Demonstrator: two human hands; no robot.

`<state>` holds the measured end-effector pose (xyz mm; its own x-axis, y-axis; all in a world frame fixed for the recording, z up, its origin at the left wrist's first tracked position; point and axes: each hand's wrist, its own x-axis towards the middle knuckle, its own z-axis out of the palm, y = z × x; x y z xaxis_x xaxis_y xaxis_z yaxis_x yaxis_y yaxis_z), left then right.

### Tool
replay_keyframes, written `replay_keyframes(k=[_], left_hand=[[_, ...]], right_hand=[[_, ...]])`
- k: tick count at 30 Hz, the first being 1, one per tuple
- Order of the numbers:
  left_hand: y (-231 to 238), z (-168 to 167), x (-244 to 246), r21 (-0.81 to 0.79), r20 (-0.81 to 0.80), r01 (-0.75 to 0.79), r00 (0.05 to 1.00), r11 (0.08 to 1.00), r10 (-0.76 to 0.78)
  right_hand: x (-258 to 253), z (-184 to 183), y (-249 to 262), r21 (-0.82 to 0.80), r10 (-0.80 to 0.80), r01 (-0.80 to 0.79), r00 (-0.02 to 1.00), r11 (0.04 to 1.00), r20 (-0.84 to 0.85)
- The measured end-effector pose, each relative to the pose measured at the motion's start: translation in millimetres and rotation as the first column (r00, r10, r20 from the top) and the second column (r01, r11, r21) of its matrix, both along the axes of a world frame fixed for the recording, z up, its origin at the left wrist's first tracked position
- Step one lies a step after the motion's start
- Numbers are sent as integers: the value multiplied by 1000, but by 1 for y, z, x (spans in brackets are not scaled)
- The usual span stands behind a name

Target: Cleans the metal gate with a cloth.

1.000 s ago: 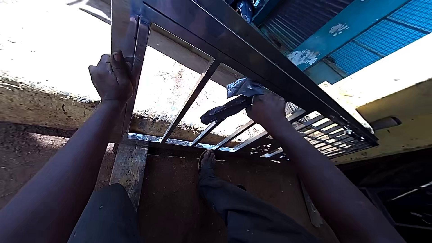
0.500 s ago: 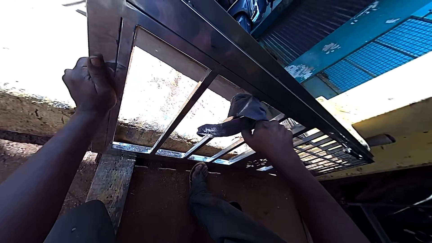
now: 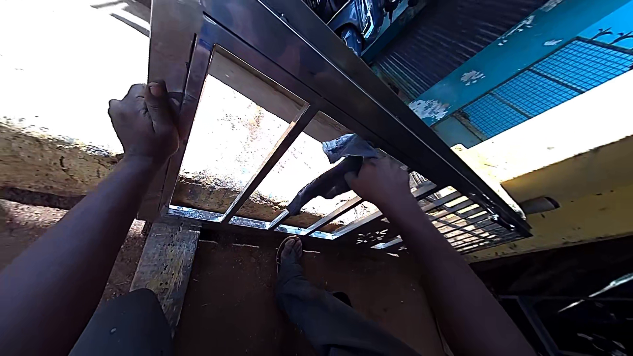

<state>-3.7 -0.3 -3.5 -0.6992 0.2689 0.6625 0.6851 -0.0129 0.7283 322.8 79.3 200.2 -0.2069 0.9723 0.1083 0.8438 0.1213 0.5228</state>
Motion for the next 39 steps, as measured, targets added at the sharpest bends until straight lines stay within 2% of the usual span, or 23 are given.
replay_keyframes(k=[4, 7, 11, 13, 15, 18, 22, 26, 28, 35, 37, 39], left_hand=[[-1, 4, 1, -5, 27, -1, 1000, 1000, 1], [0, 4, 2, -17, 38, 10, 999, 1000, -9], [0, 3, -1, 37, 15, 4, 1000, 999, -4], [0, 1, 0, 42, 17, 2, 1000, 999, -3], [1, 3, 1, 40, 28, 13, 1000, 999, -14], [-1, 3, 2, 19, 29, 1, 1000, 1000, -2], [-1, 4, 2, 14, 24, 1, 1000, 1000, -2], [0, 2, -1, 10, 39, 4, 999, 1000, -5], [0, 2, -1, 5, 47, 12, 999, 1000, -12], [3, 0, -1, 36, 49, -6, 999, 999, 5], [3, 1, -2, 45, 42, -8, 999, 999, 6], [0, -1, -2, 45, 34, 3, 999, 999, -5]], right_hand=[[19, 2, -15, 7, -51, 51, 998, 999, 40], [-1, 3, 5, 0, -8, 8, 999, 1000, 39], [1, -18, 5, 13, 45, -45, 999, 999, -6], [15, -31, -6, -36, 8, -6, 998, 999, 60], [20, -23, -6, -35, -3, 7, 994, 999, 106], [17, -1, -3, 32, 20, -22, 998, 999, 65], [20, -22, -8, 28, 16, -17, 999, 999, 40], [0, -2, 2, 22, 10, -12, 998, 1000, 65], [-4, -4, 9, 29, 29, -31, 997, 999, 67], [16, 1, -7, 53, -23, 23, 1000, 998, 4], [5, -9, 7, 55, 15, -13, 999, 998, -42], [-4, -34, 19, 27, 50, -49, 997, 998, -59]])
